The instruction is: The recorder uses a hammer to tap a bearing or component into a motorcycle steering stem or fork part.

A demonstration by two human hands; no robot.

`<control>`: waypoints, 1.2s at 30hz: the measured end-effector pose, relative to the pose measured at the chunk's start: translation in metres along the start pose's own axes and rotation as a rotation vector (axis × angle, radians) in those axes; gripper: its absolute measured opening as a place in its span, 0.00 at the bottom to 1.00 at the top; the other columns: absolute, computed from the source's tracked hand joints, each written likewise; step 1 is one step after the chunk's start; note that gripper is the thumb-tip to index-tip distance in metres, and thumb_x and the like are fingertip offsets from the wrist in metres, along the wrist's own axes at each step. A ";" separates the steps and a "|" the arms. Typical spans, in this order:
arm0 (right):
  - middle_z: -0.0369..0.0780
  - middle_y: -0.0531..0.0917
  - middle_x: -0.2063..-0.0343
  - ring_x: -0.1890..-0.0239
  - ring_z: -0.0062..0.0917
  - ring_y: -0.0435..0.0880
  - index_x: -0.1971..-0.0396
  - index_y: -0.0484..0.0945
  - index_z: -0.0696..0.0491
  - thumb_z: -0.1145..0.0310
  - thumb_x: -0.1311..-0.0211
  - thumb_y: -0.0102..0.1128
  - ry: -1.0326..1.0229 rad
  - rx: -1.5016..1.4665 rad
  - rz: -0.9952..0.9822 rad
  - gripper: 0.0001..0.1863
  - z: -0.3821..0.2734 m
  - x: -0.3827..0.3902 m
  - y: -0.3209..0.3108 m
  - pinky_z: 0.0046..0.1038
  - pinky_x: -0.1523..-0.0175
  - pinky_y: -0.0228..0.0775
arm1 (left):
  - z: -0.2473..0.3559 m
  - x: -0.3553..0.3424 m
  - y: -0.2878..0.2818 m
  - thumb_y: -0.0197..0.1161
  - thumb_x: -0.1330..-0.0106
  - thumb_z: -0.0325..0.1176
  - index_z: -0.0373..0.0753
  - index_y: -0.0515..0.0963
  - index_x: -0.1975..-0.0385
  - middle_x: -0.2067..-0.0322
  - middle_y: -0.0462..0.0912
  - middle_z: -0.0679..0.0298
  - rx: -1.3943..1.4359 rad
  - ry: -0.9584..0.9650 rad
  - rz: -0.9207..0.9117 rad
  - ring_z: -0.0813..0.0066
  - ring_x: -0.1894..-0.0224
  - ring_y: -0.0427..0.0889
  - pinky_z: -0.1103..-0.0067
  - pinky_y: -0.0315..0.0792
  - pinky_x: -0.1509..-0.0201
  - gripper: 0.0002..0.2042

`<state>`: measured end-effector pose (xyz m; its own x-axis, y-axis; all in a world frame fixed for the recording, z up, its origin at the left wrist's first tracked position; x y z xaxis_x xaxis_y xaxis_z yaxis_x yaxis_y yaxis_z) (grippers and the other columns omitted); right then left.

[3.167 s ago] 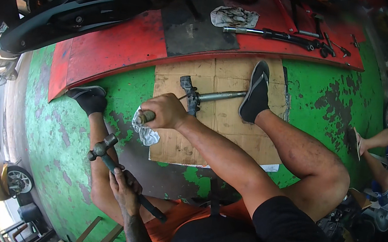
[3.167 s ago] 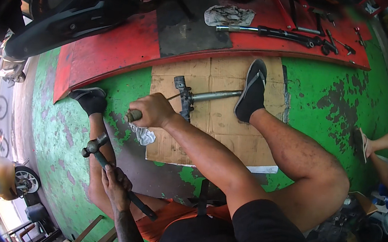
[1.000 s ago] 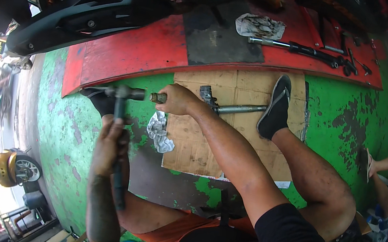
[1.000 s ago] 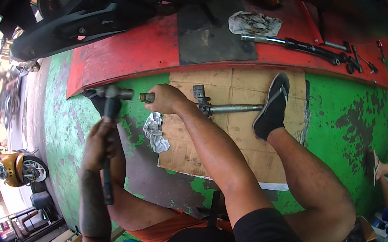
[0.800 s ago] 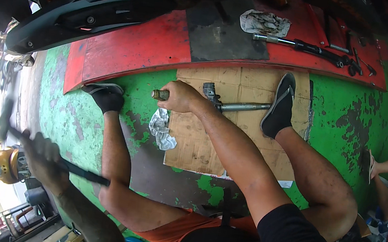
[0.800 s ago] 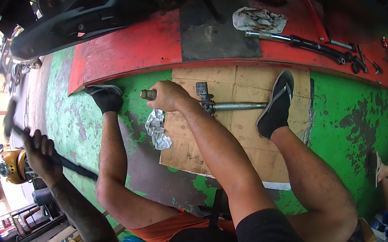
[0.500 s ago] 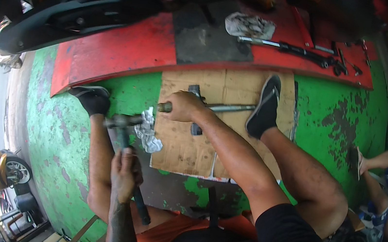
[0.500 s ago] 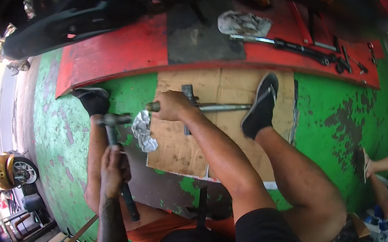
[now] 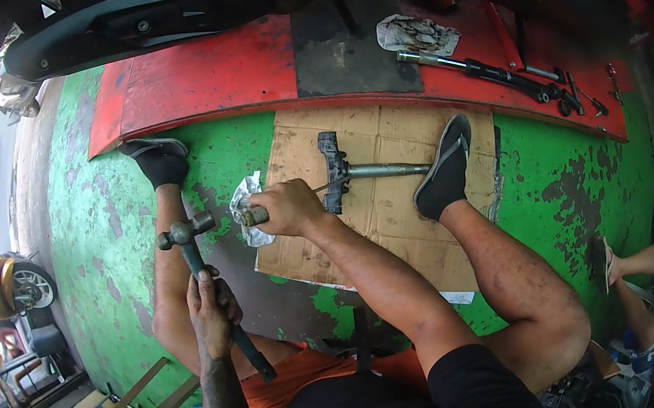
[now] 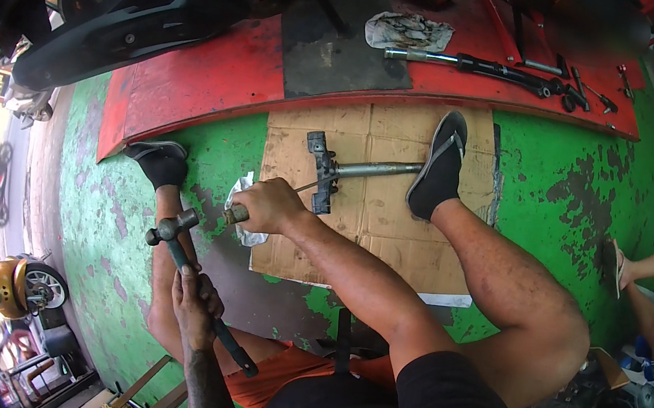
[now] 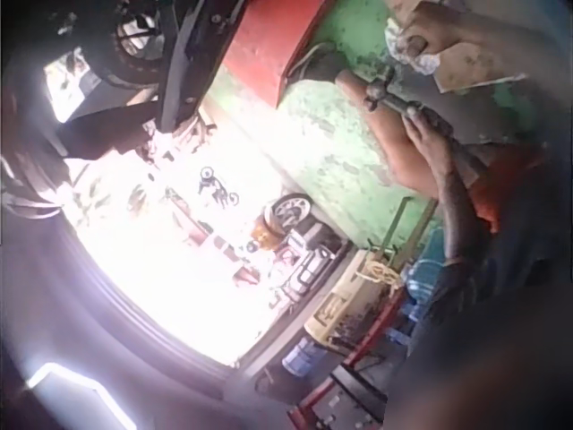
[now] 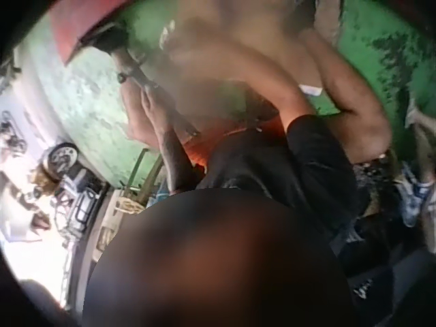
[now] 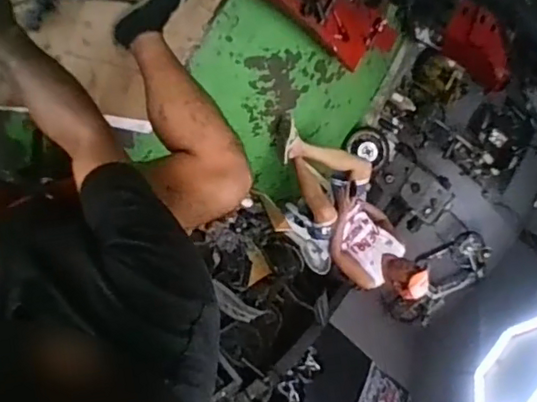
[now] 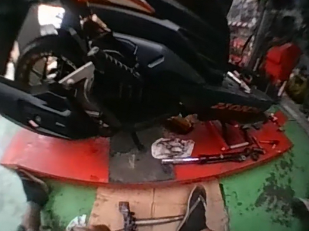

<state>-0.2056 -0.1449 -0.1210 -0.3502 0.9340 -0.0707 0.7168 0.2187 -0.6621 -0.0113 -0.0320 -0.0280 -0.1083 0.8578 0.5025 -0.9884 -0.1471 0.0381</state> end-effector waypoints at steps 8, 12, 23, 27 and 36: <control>0.39 0.86 0.74 0.69 0.39 0.87 0.70 0.84 0.44 0.53 0.56 0.67 -0.022 -0.008 0.035 0.14 0.010 0.001 0.012 0.42 0.61 0.78 | -0.004 0.007 -0.010 0.49 0.21 0.49 0.43 0.68 0.57 0.83 0.59 0.73 -0.022 -0.022 0.029 0.85 0.88 0.56 0.84 0.53 0.86 0.14; 0.39 0.86 0.74 0.68 0.39 0.87 0.70 0.84 0.44 0.53 0.56 0.68 -0.053 0.011 0.028 0.14 0.007 -0.002 0.013 0.42 0.61 0.78 | -0.002 0.007 -0.012 0.48 0.21 0.50 0.42 0.68 0.57 0.84 0.58 0.74 -0.028 -0.003 0.050 0.86 0.89 0.55 0.84 0.50 0.87 0.16; 0.37 0.86 0.73 0.67 0.36 0.87 0.67 0.83 0.45 0.53 0.54 0.70 -0.053 -0.007 0.200 0.16 0.008 -0.007 0.010 0.39 0.62 0.77 | -0.021 0.005 0.011 0.49 0.21 0.48 0.44 0.67 0.56 0.82 0.61 0.73 0.043 -0.005 0.048 0.84 0.87 0.59 0.83 0.55 0.85 0.13; 0.37 0.86 0.73 0.68 0.36 0.87 0.69 0.82 0.46 0.54 0.55 0.71 -0.051 0.012 0.210 0.15 0.010 -0.009 0.009 0.39 0.63 0.77 | -0.018 0.001 0.022 0.51 0.22 0.47 0.45 0.70 0.57 0.81 0.64 0.73 -0.087 -0.077 -0.002 0.83 0.86 0.61 0.83 0.56 0.84 0.12; 0.38 0.86 0.73 0.69 0.37 0.87 0.69 0.81 0.46 0.54 0.54 0.70 -0.113 -0.014 0.145 0.15 -0.002 -0.014 0.017 0.40 0.63 0.77 | 0.121 0.038 -0.051 0.47 0.20 0.49 0.41 0.70 0.59 0.81 0.60 0.74 0.431 0.796 0.874 0.88 0.82 0.59 0.88 0.56 0.81 0.16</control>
<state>-0.1880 -0.1539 -0.1298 -0.3073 0.9185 -0.2490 0.7728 0.0882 -0.6284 0.0478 -0.0511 0.0936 -0.8903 0.4295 -0.1515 -0.4554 -0.8347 0.3096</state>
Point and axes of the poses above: each hand's wrist, its own x-axis away from the middle knuckle, its own y-axis out of the palm, z = x × y, the point moved 3 cm from there along -x, towards the middle knuckle
